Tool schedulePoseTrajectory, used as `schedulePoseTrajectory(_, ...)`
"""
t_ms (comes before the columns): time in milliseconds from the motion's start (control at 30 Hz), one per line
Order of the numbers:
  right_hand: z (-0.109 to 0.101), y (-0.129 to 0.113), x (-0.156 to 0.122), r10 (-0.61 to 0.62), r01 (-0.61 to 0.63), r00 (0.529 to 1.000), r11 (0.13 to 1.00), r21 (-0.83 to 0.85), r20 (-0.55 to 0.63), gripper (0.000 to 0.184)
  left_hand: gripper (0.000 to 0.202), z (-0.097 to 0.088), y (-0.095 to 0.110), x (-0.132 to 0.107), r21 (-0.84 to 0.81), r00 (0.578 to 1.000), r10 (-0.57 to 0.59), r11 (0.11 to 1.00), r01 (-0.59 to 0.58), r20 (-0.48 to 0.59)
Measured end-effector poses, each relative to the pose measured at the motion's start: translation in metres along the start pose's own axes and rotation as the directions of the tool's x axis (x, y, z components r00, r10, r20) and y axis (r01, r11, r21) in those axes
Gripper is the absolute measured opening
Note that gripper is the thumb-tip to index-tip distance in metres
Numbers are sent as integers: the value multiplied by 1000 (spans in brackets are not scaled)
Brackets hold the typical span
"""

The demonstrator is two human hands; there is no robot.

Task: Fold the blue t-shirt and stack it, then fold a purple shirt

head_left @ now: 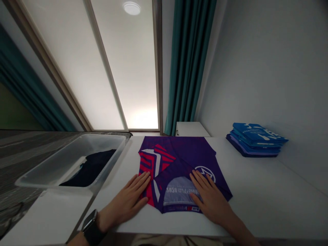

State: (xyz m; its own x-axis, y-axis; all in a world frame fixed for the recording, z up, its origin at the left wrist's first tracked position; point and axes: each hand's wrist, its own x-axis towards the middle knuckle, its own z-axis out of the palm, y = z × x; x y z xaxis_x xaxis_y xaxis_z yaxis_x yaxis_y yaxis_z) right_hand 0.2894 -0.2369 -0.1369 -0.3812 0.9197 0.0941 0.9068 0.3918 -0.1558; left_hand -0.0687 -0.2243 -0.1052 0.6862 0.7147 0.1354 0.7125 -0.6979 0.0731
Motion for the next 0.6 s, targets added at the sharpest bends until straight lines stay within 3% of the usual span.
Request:
schedulePoseTrajectory(67, 3, 1, 0, -11, 12, 999, 1000, 8, -37, 64, 65, -1, -5, -9, 0, 999, 4, 1000, -4, 34)
schedulePoseTrajectory(167, 6, 5, -2, -3, 16, 971, 998, 55, -238, 56, 64, 0, -8, -13, -1, 999, 2, 1000, -2, 43)
schedulePoseTrajectory(267, 5, 20, -8, 102, -26, 867, 987, 160, -488, 46, 63, 4, -9, -12, 5, 1000, -14, 1000, 14, 19)
schedulePoseTrajectory(333, 3, 35, -15, 192, -66, 796, 970, 233, -574, 43, 62, 7, -10, -11, 6, 1000, -19, 1000, 19, -8)
schedulePoseTrajectory(433, 1, 60, -25, 283, -124, 762, 947, 297, -582, 42, 60, 8, -10, -10, 7, 999, -13, 1000, 13, -51)
schedulePoseTrajectory(600, 3, 78, -33, 370, -177, 794, 900, 399, -482, 41, 35, 3, -5, -7, -80, 981, -90, 994, 78, -170)
